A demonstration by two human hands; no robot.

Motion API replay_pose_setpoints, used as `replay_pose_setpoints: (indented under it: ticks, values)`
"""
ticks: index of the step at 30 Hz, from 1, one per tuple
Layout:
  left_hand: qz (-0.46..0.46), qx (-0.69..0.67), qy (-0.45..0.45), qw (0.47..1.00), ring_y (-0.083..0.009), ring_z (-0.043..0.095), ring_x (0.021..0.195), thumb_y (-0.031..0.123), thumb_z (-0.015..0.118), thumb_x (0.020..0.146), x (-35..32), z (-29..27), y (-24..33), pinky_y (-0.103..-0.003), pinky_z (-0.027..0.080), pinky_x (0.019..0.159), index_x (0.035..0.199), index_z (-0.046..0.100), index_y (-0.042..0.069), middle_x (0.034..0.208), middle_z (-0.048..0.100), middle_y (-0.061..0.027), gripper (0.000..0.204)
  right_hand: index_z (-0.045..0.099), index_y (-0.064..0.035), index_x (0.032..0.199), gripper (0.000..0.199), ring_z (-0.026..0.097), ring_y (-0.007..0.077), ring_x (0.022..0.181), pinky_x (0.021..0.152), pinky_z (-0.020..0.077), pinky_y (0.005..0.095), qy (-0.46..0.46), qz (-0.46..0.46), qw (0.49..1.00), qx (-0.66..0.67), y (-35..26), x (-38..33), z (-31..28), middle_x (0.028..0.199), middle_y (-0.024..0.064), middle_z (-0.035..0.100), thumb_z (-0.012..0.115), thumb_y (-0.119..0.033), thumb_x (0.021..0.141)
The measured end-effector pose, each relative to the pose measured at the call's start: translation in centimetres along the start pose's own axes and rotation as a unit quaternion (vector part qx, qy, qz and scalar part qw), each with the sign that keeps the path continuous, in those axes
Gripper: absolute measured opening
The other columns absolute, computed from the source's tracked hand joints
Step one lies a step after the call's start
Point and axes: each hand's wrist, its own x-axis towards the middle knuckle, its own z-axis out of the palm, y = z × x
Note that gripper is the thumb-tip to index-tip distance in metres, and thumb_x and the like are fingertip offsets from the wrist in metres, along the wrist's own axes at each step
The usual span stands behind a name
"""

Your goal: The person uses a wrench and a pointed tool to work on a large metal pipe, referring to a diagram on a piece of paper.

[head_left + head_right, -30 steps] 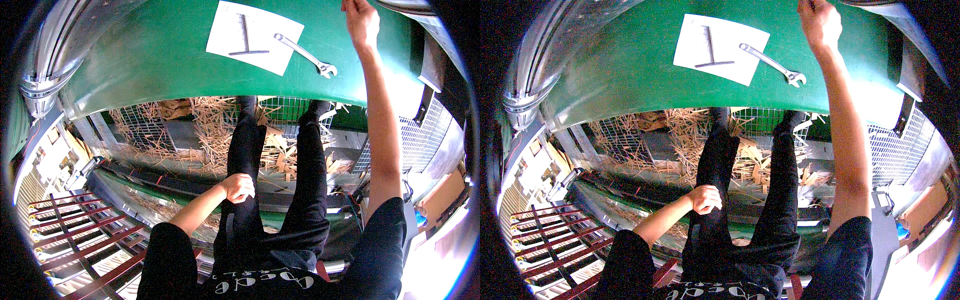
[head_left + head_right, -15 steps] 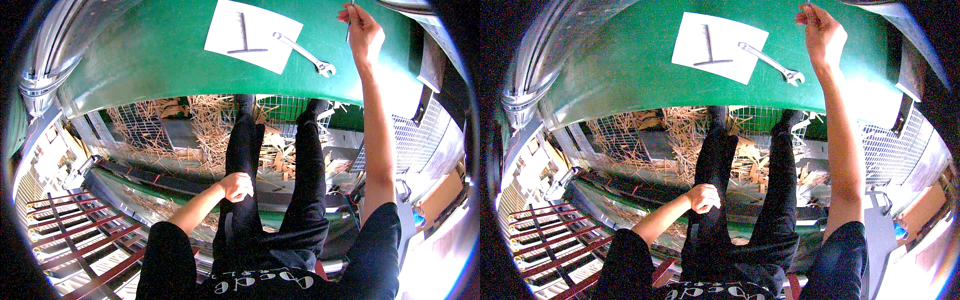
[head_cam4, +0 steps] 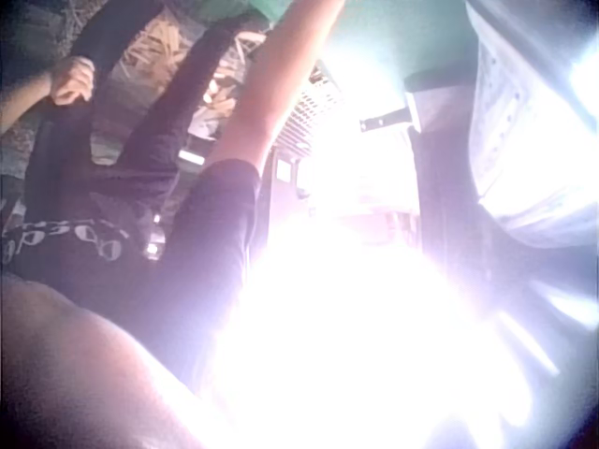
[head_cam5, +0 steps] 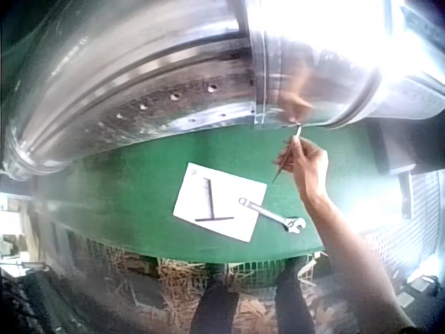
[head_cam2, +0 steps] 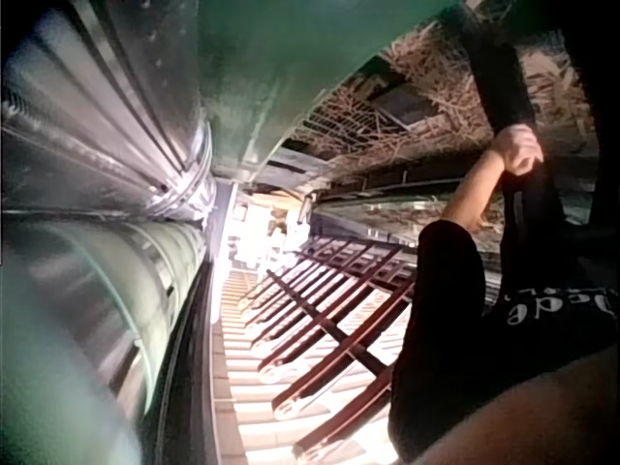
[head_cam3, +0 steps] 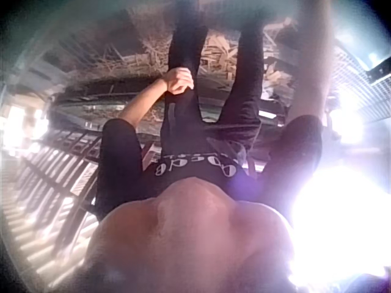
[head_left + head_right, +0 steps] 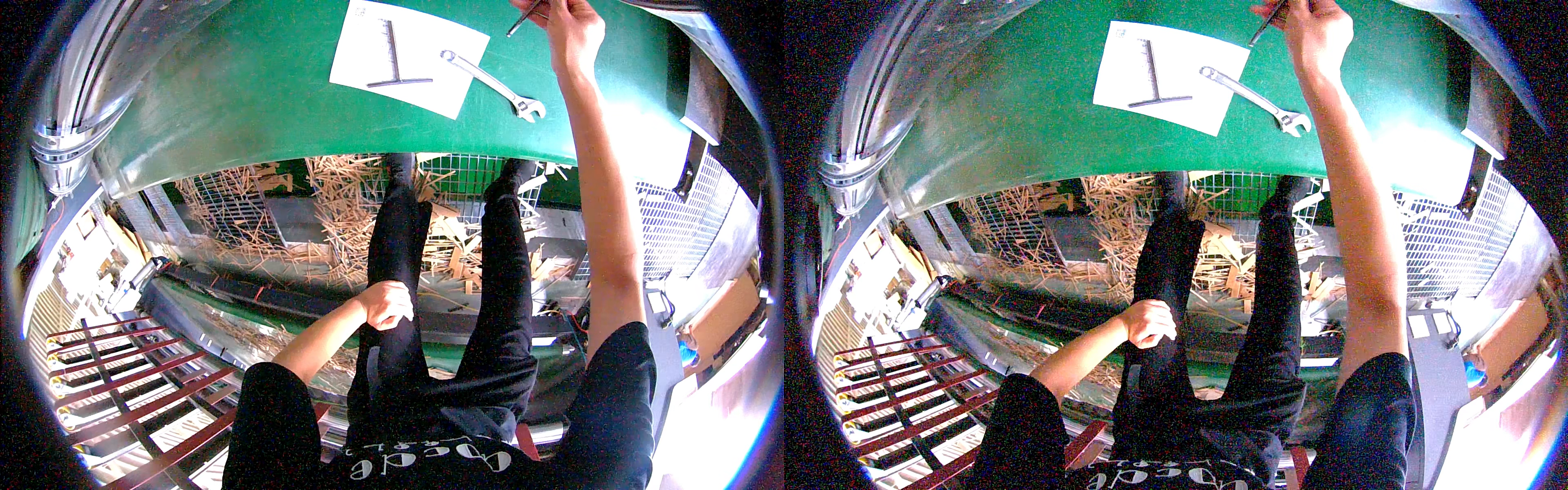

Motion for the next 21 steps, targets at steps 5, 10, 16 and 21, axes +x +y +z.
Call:
replay_pose_setpoints:
  ticks: [5,10,16,21]
  values:
    - [0.004,0.002,0.004,1.000,-0.0269,0.069,0.089,0.010,0.059,0.072,0.1,-0.1,0.0,-0.042,0.054,0.088,0.089,0.072,0.013,0.093,0.073,-0.0060,0.021,0.065,0.0057,0.111,0.033,0.074,0.0243,0.079,0.076,0.0631,0.0351,-0.008,0.059,0.988,0.145,-0.1,0.3,1.8,0.089,0.0098,0.070,0.055,-0.026,0.107]
    - [0.002,0.001,0.007,1.000,-0.0272,0.069,0.089,0.010,0.060,0.071,-0.2,0.2,0.0,-0.042,0.054,0.088,0.089,0.072,0.012,0.093,0.072,-0.0061,0.022,0.061,-0.0054,0.101,0.032,0.060,0.0136,0.067,0.063,0.0550,0.0284,-0.050,0.091,0.989,0.106,0.2,0.7,1.2,0.076,0.0006,0.058,0.048,-0.033,0.110]
    - [0.006,0.008,-0.007,1.000,-0.0265,0.069,0.089,0.011,0.060,0.071,-0.2,0.1,-0.4,-0.042,0.053,0.087,0.090,0.072,0.012,0.094,0.072,-0.0052,0.022,0.053,-0.0028,0.091,0.032,0.044,0.0110,0.054,0.051,0.0413,0.0278,-0.119,0.038,0.989,-0.084,0.2,2.8,-1.3,0.067,-0.0002,0.047,0.044,-0.026,0.111]
    - [0.005,0.011,0.002,1.000,-0.0259,0.069,0.091,0.013,0.061,0.072,-0.7,0.3,-0.2,-0.042,0.053,0.087,0.092,0.072,0.013,0.095,0.072,-0.0045,0.023,0.051,-0.0073,0.089,0.039,0.044,0.0132,0.058,0.057,0.0414,0.0290,-0.208,0.078,0.974,-0.038,-0.9,2.7,-2.1,0.068,-0.0002,0.045,0.036,-0.035,0.112]
